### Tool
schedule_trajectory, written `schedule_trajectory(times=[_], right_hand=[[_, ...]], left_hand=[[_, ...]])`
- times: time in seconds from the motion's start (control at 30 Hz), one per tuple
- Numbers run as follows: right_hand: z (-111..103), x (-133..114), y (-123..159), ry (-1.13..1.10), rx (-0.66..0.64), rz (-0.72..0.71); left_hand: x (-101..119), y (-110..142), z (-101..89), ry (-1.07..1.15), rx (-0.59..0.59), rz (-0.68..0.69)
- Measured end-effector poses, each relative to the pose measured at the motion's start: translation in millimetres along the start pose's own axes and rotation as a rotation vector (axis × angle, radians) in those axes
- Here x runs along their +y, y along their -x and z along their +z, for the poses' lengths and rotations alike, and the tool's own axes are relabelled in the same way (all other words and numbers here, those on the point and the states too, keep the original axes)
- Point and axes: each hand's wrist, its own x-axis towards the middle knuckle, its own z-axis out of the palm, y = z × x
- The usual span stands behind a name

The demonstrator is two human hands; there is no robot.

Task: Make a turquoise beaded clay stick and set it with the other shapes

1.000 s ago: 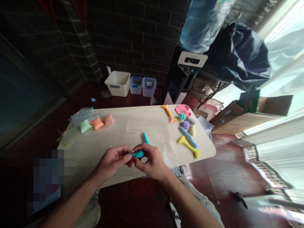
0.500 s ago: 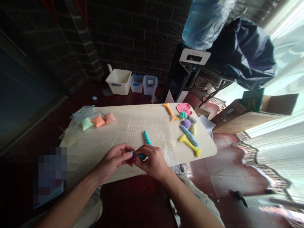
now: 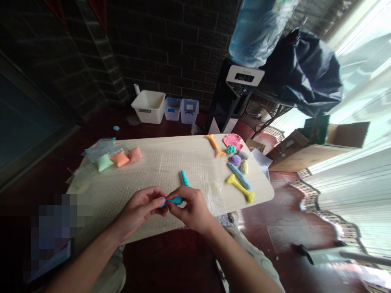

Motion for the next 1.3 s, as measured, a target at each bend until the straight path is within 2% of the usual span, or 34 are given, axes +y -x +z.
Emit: schedule_trajectory(times=[0.37, 0.5, 0.6, 0.73, 0.93, 1.3], right_hand=[[5.8, 7.2, 1.6, -0.28, -0.117, 0.214], [2.2, 7.5, 0.0, -0.163, -0.072, 0.172], [0.4, 8.1, -0.3, -0.052, -0.021, 0.107], [2.0, 9.6, 0.2, 0.001, 0.025, 0.09], [2.4, 6.3, -0.4, 0.001, -0.009, 0.134], [3.6, 8.6, 0.3, 0.303, -0.074, -0.017]], left_hand=[[-4.5, -2.0, -8.8, -0.255, 0.111, 0.066], [-5.5, -4.5, -7.4, -0.28, 0.17, 0.055], [-4.3, -4.0, -5.2, -0.218, 0.167, 0.009], [-6.0, -5.1, -6.9, -0.227, 0.153, -0.028], [-10.3, -7.0, -13.2, -0.273, 0.154, -0.031], [-25.1, -11.2, -20.6, -0.361, 0.181, 0.022]])
